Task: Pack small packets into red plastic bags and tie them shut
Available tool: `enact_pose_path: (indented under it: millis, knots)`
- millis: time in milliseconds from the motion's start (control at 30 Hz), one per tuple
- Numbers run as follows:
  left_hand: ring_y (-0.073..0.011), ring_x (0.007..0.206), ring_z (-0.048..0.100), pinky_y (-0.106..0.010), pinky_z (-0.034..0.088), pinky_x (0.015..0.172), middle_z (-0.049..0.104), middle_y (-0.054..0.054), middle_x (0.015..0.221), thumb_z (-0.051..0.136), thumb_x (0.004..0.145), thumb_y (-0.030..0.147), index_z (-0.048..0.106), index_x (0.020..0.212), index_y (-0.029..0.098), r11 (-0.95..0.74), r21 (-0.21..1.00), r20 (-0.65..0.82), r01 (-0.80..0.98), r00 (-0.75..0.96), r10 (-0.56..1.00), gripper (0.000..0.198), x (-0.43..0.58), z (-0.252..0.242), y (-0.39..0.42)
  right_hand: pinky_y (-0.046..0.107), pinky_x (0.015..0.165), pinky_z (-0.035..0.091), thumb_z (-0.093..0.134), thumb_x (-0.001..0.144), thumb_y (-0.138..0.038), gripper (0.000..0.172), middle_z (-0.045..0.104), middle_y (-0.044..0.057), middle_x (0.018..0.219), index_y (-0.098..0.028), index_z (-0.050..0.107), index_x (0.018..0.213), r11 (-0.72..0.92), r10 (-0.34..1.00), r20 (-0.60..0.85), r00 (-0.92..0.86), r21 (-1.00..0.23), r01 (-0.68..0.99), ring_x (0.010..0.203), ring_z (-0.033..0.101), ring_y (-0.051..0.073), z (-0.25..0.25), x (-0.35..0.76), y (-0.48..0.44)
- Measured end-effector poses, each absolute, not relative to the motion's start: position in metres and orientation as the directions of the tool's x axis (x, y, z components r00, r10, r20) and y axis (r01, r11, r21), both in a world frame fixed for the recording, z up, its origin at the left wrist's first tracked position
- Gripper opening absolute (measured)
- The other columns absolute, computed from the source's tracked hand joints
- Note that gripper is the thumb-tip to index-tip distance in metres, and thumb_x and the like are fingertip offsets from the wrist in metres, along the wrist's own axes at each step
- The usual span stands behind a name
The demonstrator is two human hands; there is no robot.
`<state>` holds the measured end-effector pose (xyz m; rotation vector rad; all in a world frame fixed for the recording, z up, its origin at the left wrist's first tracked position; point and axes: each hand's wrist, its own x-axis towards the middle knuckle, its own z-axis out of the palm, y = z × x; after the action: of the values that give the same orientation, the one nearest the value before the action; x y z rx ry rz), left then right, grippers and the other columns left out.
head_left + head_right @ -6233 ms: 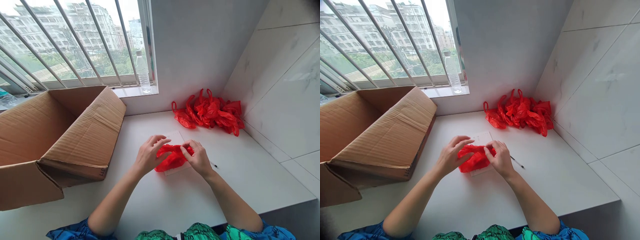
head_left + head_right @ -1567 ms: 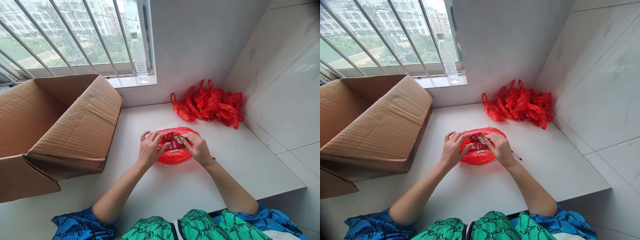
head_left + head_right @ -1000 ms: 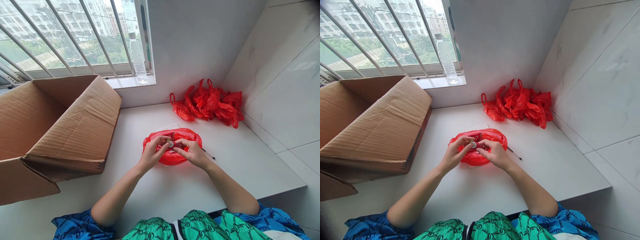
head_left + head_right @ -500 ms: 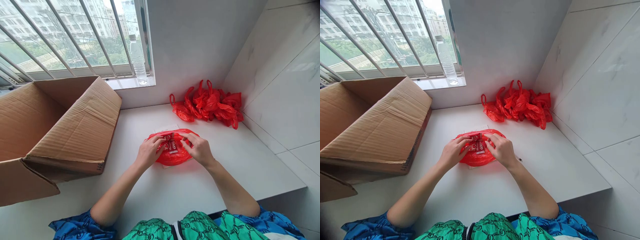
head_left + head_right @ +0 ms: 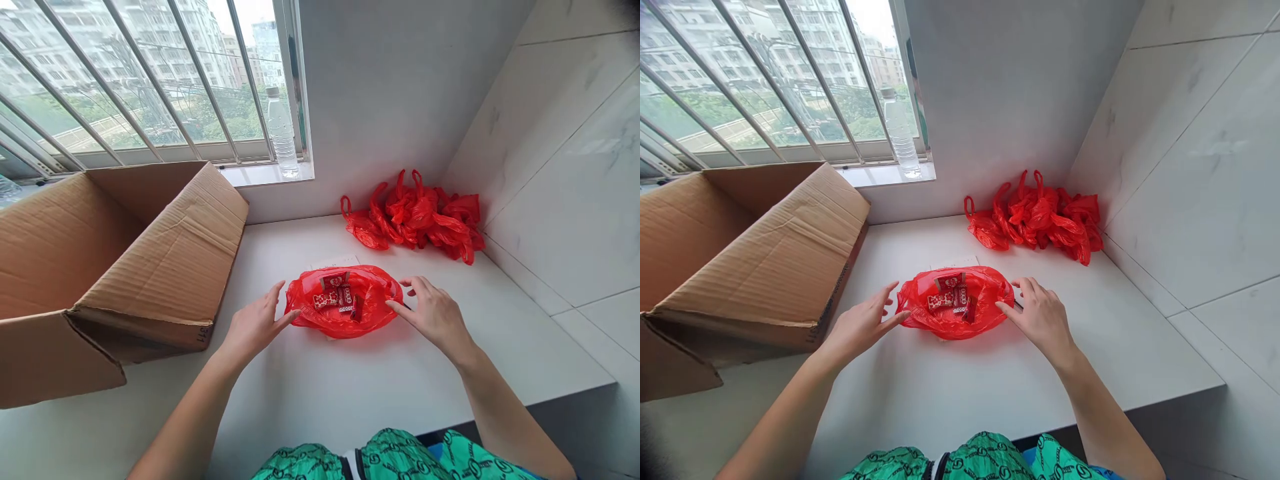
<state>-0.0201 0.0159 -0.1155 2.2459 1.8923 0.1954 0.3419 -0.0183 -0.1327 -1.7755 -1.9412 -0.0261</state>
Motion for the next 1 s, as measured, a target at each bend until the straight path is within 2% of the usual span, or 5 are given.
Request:
enact_pose_path:
  millis: [267,400,600,767,1000]
  knots:
    - [-0.0189,0.071,0.063,-0.025,0.035,0.055,0.071,-0.001,0.082,0.052,0.088,0.058,0.064,0.098,0.024,-0.113,0.444,-0.151,0.889,0.198,0.968,0.038,-0.022,-0.114,0.004,0.052,0.102,0.04,0.067,0.088,-0.034,0.019,0.053,0.017,0.139,-0.018,0.065,0.098,0.286,0.862,0.452,-0.232,-0.054,0.957,0.124,0.052,0.035,-0.137,0.33,-0.016]
    - [-0.0156,0.069,0.057,-0.024,0.038,0.058,0.067,-0.001,0.079,0.057,0.089,0.053,0.063,0.083,0.021,-0.166,0.638,-0.045,0.752,0.252,0.967,0.033,-0.027,-0.101,0.007,0.053,0.1,0.042,0.063,0.089,-0.024,0.008,0.062,0.01,0.128,-0.021,0.066,0.083,0.337,0.9,0.38,-0.214,-0.296,0.894,0.12,0.056,0.032,-0.115,0.335,-0.006]
    - [-0.0159,0.088,0.06,-0.025,0.049,0.077,0.065,-0.004,0.096,0.072,0.083,0.039,0.067,0.093,0.02,-0.39,0.91,0.389,0.14,0.029,0.921,0.022,-0.016,-0.05,0.024,0.048,0.108,0.039,0.066,0.086,-0.039,0.014,0.06,0.002,0.132,-0.025,0.062,0.083,0.444,0.892,0.452,-0.006,-0.873,0.202,0.127,0.053,0.026,-0.048,0.333,0.024]
    - [-0.0152,0.1,0.062,-0.023,0.051,0.081,0.063,-0.004,0.116,0.079,0.078,0.031,0.069,0.102,0.026,-0.57,0.814,0.538,-0.112,-0.222,0.813,0.027,0.004,-0.017,0.049,0.046,0.1,0.047,0.057,0.087,-0.036,0.018,0.068,0.001,0.122,-0.025,0.054,0.073,0.463,0.875,0.474,0.093,-0.769,-0.441,0.114,0.063,0.024,-0.026,0.307,0.051]
    - [-0.0165,0.099,0.064,-0.024,0.053,0.078,0.067,-0.003,0.108,0.082,0.075,0.027,0.052,0.137,0.038,-0.519,0.831,0.505,-0.199,-0.12,0.855,0.07,0.022,-0.019,0.058,0.048,0.107,0.045,0.062,0.086,-0.037,0.02,0.072,-0.002,0.086,-0.026,0.057,0.07,0.365,0.889,0.455,0.046,-0.647,-0.67,0.116,0.063,0.025,-0.029,0.289,0.067]
